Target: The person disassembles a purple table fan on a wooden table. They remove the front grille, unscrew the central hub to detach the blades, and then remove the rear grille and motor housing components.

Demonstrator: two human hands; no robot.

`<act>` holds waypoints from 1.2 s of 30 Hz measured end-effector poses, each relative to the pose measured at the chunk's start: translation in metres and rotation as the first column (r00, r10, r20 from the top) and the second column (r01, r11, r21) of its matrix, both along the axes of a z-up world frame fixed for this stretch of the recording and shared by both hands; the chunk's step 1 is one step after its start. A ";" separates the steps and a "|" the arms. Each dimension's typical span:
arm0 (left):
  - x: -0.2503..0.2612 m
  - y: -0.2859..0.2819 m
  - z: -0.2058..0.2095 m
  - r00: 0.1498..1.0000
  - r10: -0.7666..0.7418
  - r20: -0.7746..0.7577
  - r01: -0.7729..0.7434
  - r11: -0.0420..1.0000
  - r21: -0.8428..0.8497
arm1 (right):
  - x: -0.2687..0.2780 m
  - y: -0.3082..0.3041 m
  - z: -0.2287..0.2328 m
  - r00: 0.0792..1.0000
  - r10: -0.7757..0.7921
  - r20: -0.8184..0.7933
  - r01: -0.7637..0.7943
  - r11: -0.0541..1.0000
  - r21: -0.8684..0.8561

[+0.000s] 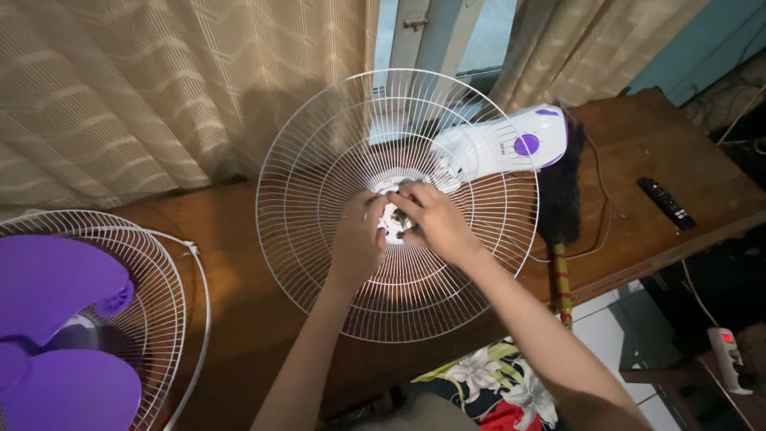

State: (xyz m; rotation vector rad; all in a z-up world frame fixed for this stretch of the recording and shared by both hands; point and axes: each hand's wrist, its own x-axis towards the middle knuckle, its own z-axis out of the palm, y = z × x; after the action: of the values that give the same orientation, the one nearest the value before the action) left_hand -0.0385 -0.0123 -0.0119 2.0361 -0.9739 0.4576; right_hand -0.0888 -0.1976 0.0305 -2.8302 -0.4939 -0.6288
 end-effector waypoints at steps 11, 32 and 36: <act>0.003 0.001 -0.007 0.999 -0.049 -0.004 0.048 0.995 -0.087 | -0.024 0.029 -0.015 0.963 -0.270 -0.007 0.260 0.922 0.287; -0.004 0.000 -0.003 0.998 -0.053 0.017 0.055 0.990 -0.128 | -0.018 0.031 -0.034 0.953 -0.285 0.101 0.248 0.928 0.279; -0.002 0.000 -0.007 0.999 -0.042 -0.016 0.041 0.996 -0.085 | -0.013 0.010 -0.016 0.995 -0.092 0.033 0.087 0.988 0.130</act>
State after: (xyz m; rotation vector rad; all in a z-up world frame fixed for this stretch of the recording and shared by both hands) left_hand -0.0403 -0.0125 -0.0190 1.9378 -0.9681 0.4499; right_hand -0.1018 -0.1873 0.0147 -2.7347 -0.3220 -0.7072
